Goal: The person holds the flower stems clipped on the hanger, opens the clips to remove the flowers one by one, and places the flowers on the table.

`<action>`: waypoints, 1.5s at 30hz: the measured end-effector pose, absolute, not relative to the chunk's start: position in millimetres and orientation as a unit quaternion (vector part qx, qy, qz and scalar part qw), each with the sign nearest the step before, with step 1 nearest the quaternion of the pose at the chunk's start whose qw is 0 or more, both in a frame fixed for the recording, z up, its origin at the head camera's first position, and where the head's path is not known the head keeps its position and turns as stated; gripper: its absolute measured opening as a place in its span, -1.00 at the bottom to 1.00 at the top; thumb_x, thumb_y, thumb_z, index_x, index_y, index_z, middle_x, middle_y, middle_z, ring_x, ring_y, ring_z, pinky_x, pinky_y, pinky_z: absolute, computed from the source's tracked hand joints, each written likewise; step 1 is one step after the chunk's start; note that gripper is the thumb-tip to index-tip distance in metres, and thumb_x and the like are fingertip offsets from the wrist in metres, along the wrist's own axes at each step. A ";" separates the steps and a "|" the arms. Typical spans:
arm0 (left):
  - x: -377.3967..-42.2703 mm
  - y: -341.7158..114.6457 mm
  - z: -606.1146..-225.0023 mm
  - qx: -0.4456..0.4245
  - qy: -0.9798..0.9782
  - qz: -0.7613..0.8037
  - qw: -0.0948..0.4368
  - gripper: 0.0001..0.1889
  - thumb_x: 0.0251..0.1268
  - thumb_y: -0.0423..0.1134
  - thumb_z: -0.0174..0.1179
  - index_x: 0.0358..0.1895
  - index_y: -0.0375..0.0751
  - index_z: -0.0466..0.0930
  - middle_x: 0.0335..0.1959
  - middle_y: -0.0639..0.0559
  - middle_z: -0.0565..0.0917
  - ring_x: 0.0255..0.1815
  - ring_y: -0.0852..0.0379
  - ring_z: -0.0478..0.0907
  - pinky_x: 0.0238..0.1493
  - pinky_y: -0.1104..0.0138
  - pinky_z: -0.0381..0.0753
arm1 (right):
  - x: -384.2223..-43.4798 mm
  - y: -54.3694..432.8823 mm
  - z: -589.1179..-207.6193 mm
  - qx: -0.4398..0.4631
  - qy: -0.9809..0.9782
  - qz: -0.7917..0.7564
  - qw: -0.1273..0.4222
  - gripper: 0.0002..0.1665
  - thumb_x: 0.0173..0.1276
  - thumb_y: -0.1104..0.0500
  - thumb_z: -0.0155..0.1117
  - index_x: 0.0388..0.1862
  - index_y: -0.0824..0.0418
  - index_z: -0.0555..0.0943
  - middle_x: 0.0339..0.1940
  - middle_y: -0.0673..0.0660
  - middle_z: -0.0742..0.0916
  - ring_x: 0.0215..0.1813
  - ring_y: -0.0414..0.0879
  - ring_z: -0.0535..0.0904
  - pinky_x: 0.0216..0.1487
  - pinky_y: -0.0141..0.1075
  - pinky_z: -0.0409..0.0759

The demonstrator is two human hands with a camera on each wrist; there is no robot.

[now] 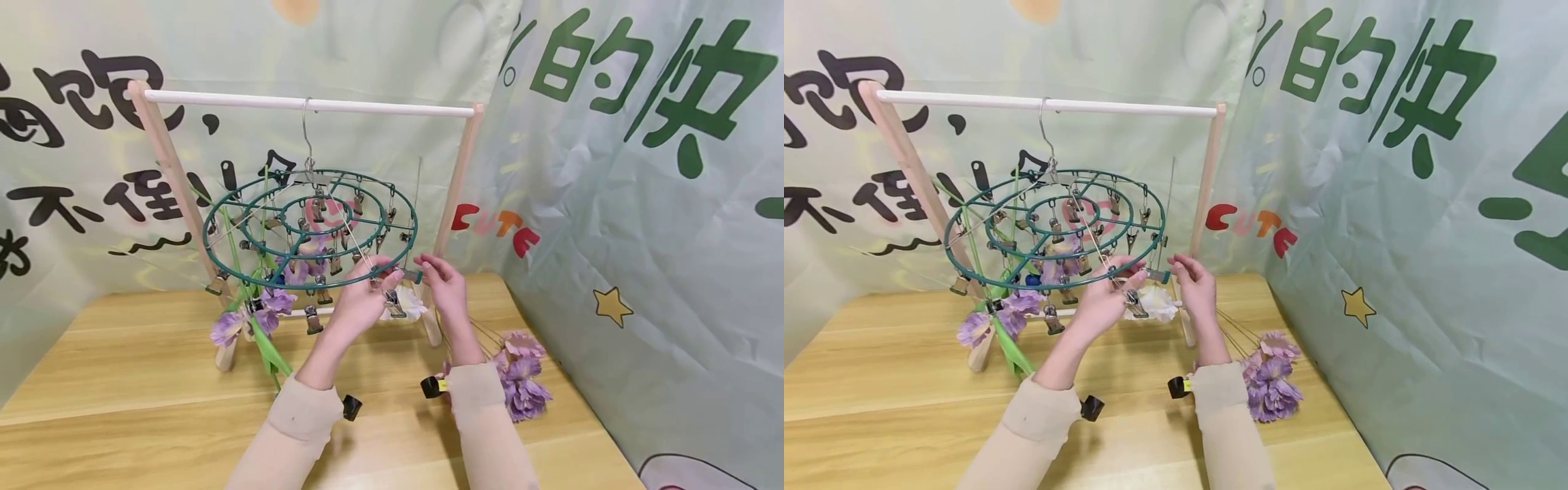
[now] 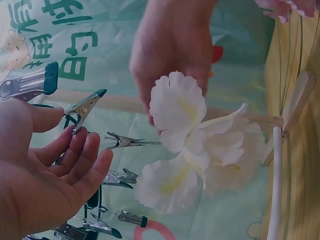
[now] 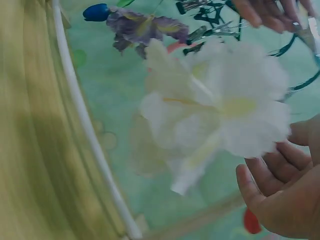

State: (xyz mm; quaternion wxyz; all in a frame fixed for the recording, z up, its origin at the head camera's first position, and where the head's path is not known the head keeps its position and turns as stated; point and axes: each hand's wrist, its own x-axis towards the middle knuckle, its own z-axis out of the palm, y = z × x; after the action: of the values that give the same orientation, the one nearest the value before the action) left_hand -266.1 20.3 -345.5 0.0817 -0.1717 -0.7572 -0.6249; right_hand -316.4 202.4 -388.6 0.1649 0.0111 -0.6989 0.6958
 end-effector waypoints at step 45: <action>-315.7 42.5 -329.9 -0.136 -0.848 -0.496 0.124 -0.62 0.68 -0.02 0.02 0.23 -0.19 0.61 0.09 -0.13 0.70 0.13 -0.11 0.61 0.21 0.07 0.57 | -297.5 211.4 -388.8 0.051 -0.662 0.730 0.160 -0.71 0.49 0.32 0.34 0.11 0.44 0.69 -0.28 -0.02 0.82 -0.21 -0.12 0.71 -0.06 -0.35 0.73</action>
State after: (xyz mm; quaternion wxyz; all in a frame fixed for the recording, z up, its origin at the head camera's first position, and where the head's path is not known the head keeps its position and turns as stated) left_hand -315.7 42.5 -329.9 0.1241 -0.1362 -0.8484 -0.4962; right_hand -297.5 211.4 -388.8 0.1602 0.0515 -0.6624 0.7300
